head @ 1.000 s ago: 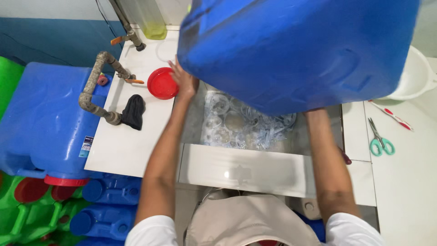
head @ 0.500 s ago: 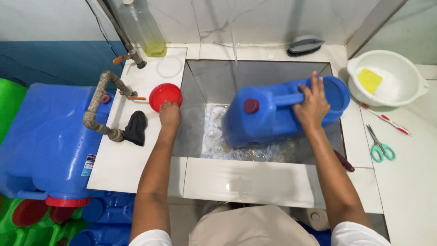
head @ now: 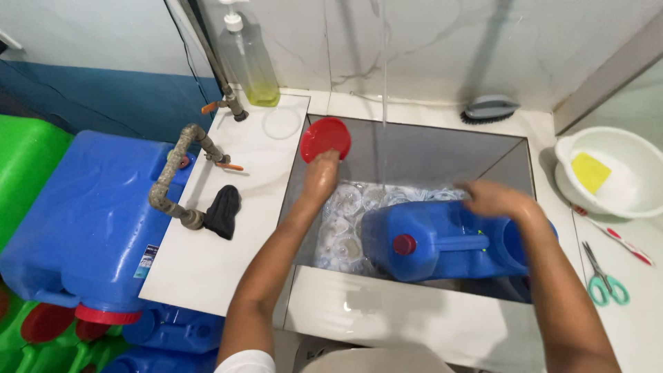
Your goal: The person washes blue plastic water jugs at a sink. They scrub the jug with a sponge under running water, remove the red and blue lids and rinse them, cut a strap with scissors, rinse the jug interior, and carry the cleaned jugs to a stack of similar containers.
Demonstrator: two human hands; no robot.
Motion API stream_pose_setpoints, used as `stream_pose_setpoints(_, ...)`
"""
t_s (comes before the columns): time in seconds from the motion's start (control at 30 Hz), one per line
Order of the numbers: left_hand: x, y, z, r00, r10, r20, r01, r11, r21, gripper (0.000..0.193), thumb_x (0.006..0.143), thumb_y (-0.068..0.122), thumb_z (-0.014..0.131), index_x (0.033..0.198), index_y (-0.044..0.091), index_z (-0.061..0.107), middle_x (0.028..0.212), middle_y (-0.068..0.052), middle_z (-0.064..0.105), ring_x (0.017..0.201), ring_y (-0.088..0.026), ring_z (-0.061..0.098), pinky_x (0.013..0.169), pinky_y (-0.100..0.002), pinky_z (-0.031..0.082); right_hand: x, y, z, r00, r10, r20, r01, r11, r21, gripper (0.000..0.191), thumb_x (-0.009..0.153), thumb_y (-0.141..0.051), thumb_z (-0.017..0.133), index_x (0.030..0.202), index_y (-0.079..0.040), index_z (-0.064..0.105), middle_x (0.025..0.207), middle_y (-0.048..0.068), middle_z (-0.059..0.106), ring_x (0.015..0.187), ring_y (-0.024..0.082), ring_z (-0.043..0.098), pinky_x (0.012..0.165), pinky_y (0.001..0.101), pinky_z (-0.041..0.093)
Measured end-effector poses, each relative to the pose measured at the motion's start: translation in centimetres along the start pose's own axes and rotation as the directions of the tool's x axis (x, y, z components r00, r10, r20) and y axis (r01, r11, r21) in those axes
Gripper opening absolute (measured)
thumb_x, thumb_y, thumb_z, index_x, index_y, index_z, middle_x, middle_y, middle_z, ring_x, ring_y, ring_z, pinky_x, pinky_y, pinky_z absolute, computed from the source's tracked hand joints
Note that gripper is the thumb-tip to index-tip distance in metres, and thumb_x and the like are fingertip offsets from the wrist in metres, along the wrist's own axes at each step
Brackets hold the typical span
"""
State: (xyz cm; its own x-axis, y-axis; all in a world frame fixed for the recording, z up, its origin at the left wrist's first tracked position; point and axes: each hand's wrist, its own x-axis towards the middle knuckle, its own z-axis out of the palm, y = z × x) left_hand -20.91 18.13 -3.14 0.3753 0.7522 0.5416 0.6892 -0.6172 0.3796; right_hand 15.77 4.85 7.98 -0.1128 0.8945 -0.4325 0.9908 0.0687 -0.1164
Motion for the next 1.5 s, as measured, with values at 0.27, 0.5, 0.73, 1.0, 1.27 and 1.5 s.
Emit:
stream_pose_setpoints(0.27, 7.6, 2.2, 5.3, 0.759, -0.503, 0.414, 0.619, 0.358, -0.699, 0.027, 0.103, 0.024, 0.058, 0.117, 0.003, 0.068, 0.106, -0.017, 0.073, 0.094, -0.030, 0.070, 0.081, -0.043, 0.056, 19.1, -11.7, -9.5, 0.975, 0.015, -0.220, 0.204, 0.317, 0.926, 0.023, 0.096, -0.001, 0.050, 0.104, 0.012, 0.068, 0.092, 0.021, 0.072, 0.076, 0.024, 0.074, 0.069, 0.0337, 0.066)
stream_pose_setpoints(0.5, 11.4, 2.5, 5.1, 0.639, -0.264, 0.723, 0.650, -0.318, -0.690, 0.021, 0.099, 0.015, 0.057, 0.114, 0.002, 0.064, 0.106, -0.014, 0.071, 0.090, -0.025, 0.072, 0.081, -0.046, 0.060, 19.0, -11.7, -11.6, 0.993, -0.026, -0.116, 0.119, 0.234, 0.965, 0.028, 0.098, -0.002, 0.042, 0.098, 0.009, 0.067, 0.087, 0.019, 0.073, 0.072, 0.023, 0.075, 0.062, 0.0351, 0.062)
stream_pose_setpoints(0.73, 11.8, 2.6, 5.5, 0.967, -0.079, 0.243, 0.206, 0.805, -0.557, 0.028, 0.094, 0.004, 0.059, 0.121, 0.006, 0.067, 0.113, -0.011, 0.076, 0.109, -0.028, 0.070, 0.103, -0.045, 0.053, 19.1, -9.2, -8.1, 0.695, -0.477, -0.537, 0.628, 0.767, 0.132, 0.028, 0.083, -0.012, 0.071, 0.109, -0.002, 0.071, 0.102, 0.018, 0.071, 0.096, 0.035, 0.069, 0.084, 0.0465, 0.057)
stream_pose_setpoints(1.0, 8.7, -1.4, 0.8, 0.921, 0.387, 0.048, -0.390, 0.909, 0.145, 0.043, 0.085, -0.004, 0.057, 0.127, 0.000, 0.064, 0.135, -0.019, 0.065, 0.135, -0.032, 0.058, 0.120, -0.046, 0.037, 16.3, -9.1, 0.3, 0.608, -0.388, -0.693, 0.302, 0.920, -0.249, 0.026, 0.097, -0.011, 0.057, 0.120, -0.010, 0.071, 0.107, 0.014, 0.066, 0.105, 0.034, 0.062, 0.091, 0.0482, 0.048)
stream_pose_setpoints(1.27, 11.1, -16.9, -8.0, 0.892, -0.452, 0.019, 0.262, 0.551, 0.792, 0.062, 0.094, 0.019, 0.048, 0.143, -0.018, 0.042, 0.152, -0.038, 0.038, 0.141, -0.049, 0.038, 0.119, -0.057, 0.024, 14.7, -12.9, 0.8, 0.611, -0.330, -0.719, 0.236, 0.944, -0.232, 0.037, 0.086, -0.002, 0.060, 0.120, -0.013, 0.071, 0.108, 0.012, 0.068, 0.108, 0.032, 0.063, 0.097, 0.0481, 0.047)
stream_pose_setpoints(1.5, 8.9, -21.4, -8.9, 0.741, -0.669, 0.054, 0.340, 0.444, 0.829, 0.059, 0.105, 0.019, 0.036, 0.151, -0.017, 0.034, 0.159, -0.036, 0.030, 0.150, -0.055, 0.024, 0.119, -0.068, 0.016, 14.0, -11.0, 0.6, 0.642, 0.221, -0.734, 0.251, 0.844, 0.473, 0.059, 0.091, -0.015, 0.073, 0.144, -0.006, 0.048, 0.103, 0.019, 0.063, 0.095, 0.035, 0.062, 0.087, 0.0490, 0.049)
